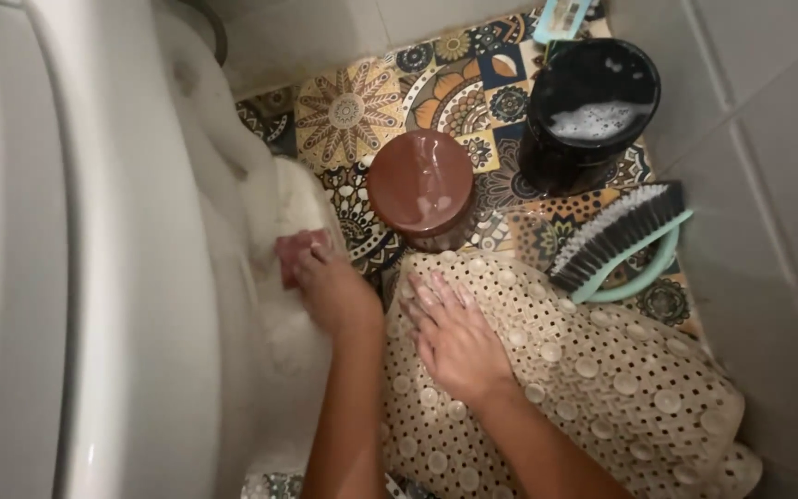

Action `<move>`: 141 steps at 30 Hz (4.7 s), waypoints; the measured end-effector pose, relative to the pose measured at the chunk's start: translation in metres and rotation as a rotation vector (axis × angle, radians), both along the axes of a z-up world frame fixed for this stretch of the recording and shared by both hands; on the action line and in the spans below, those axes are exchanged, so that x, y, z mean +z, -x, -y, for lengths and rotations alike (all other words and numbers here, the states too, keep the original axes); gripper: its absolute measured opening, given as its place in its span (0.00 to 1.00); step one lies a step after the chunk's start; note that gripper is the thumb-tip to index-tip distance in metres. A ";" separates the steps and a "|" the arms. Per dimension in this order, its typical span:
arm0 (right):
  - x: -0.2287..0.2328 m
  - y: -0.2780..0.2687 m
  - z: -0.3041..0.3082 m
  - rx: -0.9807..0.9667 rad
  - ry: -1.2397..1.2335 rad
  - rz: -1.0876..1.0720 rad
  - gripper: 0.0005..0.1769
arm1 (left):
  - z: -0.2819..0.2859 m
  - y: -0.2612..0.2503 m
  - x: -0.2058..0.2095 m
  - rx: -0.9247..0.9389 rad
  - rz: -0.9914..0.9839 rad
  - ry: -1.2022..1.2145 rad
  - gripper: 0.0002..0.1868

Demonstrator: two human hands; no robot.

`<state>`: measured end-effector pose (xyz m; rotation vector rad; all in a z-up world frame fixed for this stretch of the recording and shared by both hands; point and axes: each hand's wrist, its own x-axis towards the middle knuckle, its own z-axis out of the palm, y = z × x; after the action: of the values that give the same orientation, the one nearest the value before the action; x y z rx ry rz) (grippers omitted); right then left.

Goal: Clean the exterior of the toilet and organize toiletries in the sink and on the toilet tank.

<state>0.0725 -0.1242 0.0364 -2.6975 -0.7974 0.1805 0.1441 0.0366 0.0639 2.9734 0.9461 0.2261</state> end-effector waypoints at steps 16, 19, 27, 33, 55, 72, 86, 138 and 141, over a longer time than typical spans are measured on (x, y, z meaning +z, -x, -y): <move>-0.005 0.011 0.003 -0.034 -0.172 -0.043 0.29 | -0.063 -0.116 -0.109 -0.157 0.093 -0.226 0.30; -0.006 0.002 -0.001 -0.038 -0.186 0.054 0.30 | -0.029 -0.060 -0.073 -0.163 -0.094 -0.301 0.32; 0.000 0.007 0.005 -0.031 -0.156 0.071 0.32 | -0.051 -0.106 -0.125 -0.126 -0.422 -1.038 0.31; -0.002 0.006 0.002 -0.028 -0.232 -0.013 0.29 | -0.086 -0.139 -0.187 -0.123 -0.384 -0.690 0.26; -0.003 0.006 0.002 -0.026 -0.125 0.017 0.31 | 0.005 0.085 0.007 -0.331 -0.534 -0.304 0.37; -0.005 0.001 0.002 -0.033 -0.034 -0.032 0.30 | -0.095 -0.027 -0.100 0.201 0.088 -0.053 0.42; 0.005 0.002 0.002 -0.049 -0.086 -0.046 0.29 | -0.063 -0.054 -0.051 0.290 0.973 0.824 0.10; -0.003 -0.009 0.000 0.015 -0.101 0.138 0.30 | -0.048 -0.039 -0.031 -0.070 -0.393 -0.129 0.27; 0.009 0.004 -0.002 -0.024 -0.029 -0.100 0.30 | -0.053 -0.026 -0.038 -0.011 -0.427 -0.097 0.22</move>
<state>0.0682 -0.1226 0.0450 -2.6467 -0.7325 0.2939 0.1704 0.0901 0.0263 3.1809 0.9694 -0.3910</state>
